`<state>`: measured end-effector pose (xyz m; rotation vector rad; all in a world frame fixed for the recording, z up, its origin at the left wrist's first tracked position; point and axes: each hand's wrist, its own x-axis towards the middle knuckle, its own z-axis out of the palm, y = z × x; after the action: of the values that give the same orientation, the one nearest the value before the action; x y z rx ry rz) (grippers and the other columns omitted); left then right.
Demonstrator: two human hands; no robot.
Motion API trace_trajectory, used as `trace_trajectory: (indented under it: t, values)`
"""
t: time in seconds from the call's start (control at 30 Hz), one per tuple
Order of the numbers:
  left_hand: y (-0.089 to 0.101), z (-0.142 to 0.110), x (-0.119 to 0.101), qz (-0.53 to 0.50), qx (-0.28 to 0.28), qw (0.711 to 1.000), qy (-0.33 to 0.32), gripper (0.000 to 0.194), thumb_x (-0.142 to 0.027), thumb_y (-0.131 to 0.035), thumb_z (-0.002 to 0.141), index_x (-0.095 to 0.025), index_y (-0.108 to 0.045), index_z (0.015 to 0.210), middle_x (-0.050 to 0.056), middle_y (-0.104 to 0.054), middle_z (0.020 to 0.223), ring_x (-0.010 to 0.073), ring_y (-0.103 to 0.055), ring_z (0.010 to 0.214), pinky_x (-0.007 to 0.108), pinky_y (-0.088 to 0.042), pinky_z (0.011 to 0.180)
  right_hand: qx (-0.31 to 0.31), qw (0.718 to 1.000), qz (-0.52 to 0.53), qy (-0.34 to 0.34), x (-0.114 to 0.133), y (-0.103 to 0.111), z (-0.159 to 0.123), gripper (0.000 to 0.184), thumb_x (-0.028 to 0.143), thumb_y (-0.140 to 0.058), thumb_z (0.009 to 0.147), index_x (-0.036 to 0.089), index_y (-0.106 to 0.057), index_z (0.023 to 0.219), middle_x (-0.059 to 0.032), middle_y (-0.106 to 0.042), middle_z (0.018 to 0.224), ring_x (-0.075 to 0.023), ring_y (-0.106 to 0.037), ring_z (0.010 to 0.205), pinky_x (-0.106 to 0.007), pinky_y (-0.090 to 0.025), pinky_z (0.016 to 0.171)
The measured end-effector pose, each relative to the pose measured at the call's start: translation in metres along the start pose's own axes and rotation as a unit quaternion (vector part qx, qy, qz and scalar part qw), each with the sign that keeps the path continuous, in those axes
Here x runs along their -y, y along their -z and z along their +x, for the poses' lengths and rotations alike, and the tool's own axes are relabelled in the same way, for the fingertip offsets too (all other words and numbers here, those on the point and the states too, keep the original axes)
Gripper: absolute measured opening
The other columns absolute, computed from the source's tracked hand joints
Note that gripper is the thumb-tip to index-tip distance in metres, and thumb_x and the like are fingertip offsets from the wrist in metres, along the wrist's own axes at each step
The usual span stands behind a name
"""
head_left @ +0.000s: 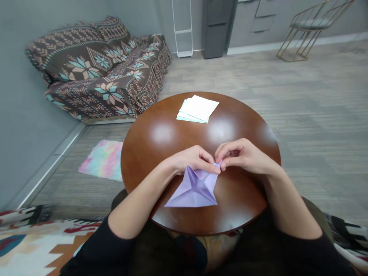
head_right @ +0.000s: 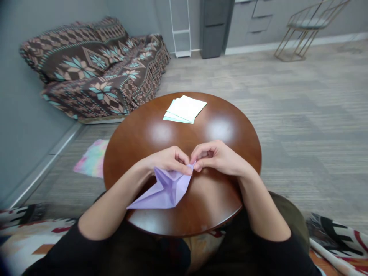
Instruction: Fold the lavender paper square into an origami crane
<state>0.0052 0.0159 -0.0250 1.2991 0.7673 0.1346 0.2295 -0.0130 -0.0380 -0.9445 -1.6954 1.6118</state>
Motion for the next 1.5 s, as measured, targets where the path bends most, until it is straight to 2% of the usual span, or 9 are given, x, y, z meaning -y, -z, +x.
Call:
trace_trajectory:
  t: [0.13,0.3,0.9,1.03,1.17,1.23,1.3,1.4,1.5]
  values:
    - [0.001,0.005,0.005,0.037,-0.040,0.998,-0.030,0.033,-0.042,-0.089,0.062,-0.012,-0.080,0.072,-0.002,-0.054,0.053,0.0078,-0.039,0.053,0.023,-0.029,0.050,-0.009,0.999,-0.029,-0.019,0.000,0.002,0.001,0.024,0.040,-0.085,0.077,0.018,-0.078,0.082,-0.0069,-0.075,0.080,-0.0194,-0.068,0.072,-0.031,-0.054,0.068]
    - [0.000,0.007,0.008,0.040,-0.056,0.997,-0.040,0.031,-0.041,-0.088,0.063,-0.012,-0.082,0.074,0.000,-0.060,0.056,0.0088,-0.043,0.054,0.024,-0.032,0.052,-0.012,0.998,-0.044,-0.042,-0.001,0.003,0.001,0.023,0.039,-0.084,0.076,0.018,-0.079,0.083,-0.0064,-0.077,0.077,-0.0198,-0.069,0.069,-0.031,-0.055,0.067]
    - [0.000,0.011,0.017,0.044,-0.040,0.998,-0.030,0.031,-0.041,-0.087,0.066,-0.012,-0.081,0.077,-0.001,-0.061,0.057,0.0081,-0.043,0.053,0.024,-0.030,0.052,0.010,0.996,-0.048,-0.080,-0.001,0.004,0.001,0.018,0.034,-0.083,0.076,0.017,-0.080,0.083,-0.0058,-0.078,0.074,-0.0185,-0.071,0.068,-0.028,-0.055,0.067]
    - [0.001,0.011,0.017,0.037,-0.043,0.998,-0.037,0.039,-0.049,-0.087,0.066,-0.012,-0.081,0.078,0.001,-0.063,0.060,0.0090,-0.046,0.054,0.023,-0.033,0.052,-0.010,0.996,-0.042,-0.073,-0.001,0.005,-0.001,0.019,0.033,-0.084,0.075,0.017,-0.078,0.082,-0.0057,-0.077,0.073,-0.0188,-0.071,0.068,-0.029,-0.056,0.066]
    - [0.016,0.007,0.013,-0.081,-0.042,0.996,-0.022,0.070,-0.075,-0.068,0.076,-0.011,-0.080,0.098,0.009,-0.073,0.076,0.0159,-0.061,0.061,0.026,-0.046,0.058,-0.074,0.995,-0.041,-0.057,0.000,0.010,-0.004,0.019,0.033,-0.086,0.073,0.017,-0.079,0.081,-0.0049,-0.076,0.071,-0.0177,-0.069,0.065,-0.028,-0.056,0.064]
    - [0.026,0.001,0.009,-0.176,-0.037,0.983,-0.042,0.088,-0.086,-0.051,0.080,-0.010,-0.075,0.117,0.016,-0.077,0.091,0.0248,-0.071,0.076,0.032,-0.053,0.068,-0.124,0.991,-0.017,-0.037,0.000,0.011,-0.005,0.019,0.032,-0.088,0.072,0.017,-0.079,0.080,-0.0047,-0.076,0.070,-0.0171,-0.069,0.064,-0.027,-0.056,0.063]
    - [0.033,-0.008,0.007,-0.240,-0.037,0.968,-0.072,0.095,-0.088,-0.038,0.084,-0.012,-0.066,0.134,0.020,-0.076,0.109,0.0320,-0.073,0.093,0.039,-0.057,0.076,-0.179,0.983,0.036,-0.007,-0.002,0.008,-0.002,0.020,0.031,-0.090,0.070,0.018,-0.079,0.079,-0.0043,-0.076,0.070,-0.0167,-0.070,0.065,-0.027,-0.057,0.066]
    - [0.028,-0.021,0.007,-0.286,-0.075,0.942,-0.159,0.091,-0.085,-0.039,0.086,-0.019,-0.053,0.147,0.020,-0.071,0.127,0.0355,-0.072,0.105,0.045,-0.058,0.084,-0.272,0.952,0.137,0.019,-0.007,-0.002,0.005,0.022,0.029,-0.093,0.066,0.018,-0.078,0.079,-0.0031,-0.076,0.069,-0.0151,-0.071,0.064,-0.026,-0.059,0.068]
    - [0.012,-0.024,0.014,-0.276,-0.109,0.926,-0.234,0.097,-0.082,-0.055,0.081,-0.025,-0.035,0.157,0.020,-0.063,0.139,0.0378,-0.069,0.115,0.052,-0.056,0.096,-0.331,0.920,0.210,0.014,-0.009,-0.013,0.012,0.025,0.028,-0.094,0.062,0.017,-0.078,0.078,-0.0038,-0.077,0.072,-0.0150,-0.073,0.065,-0.026,-0.062,0.070]
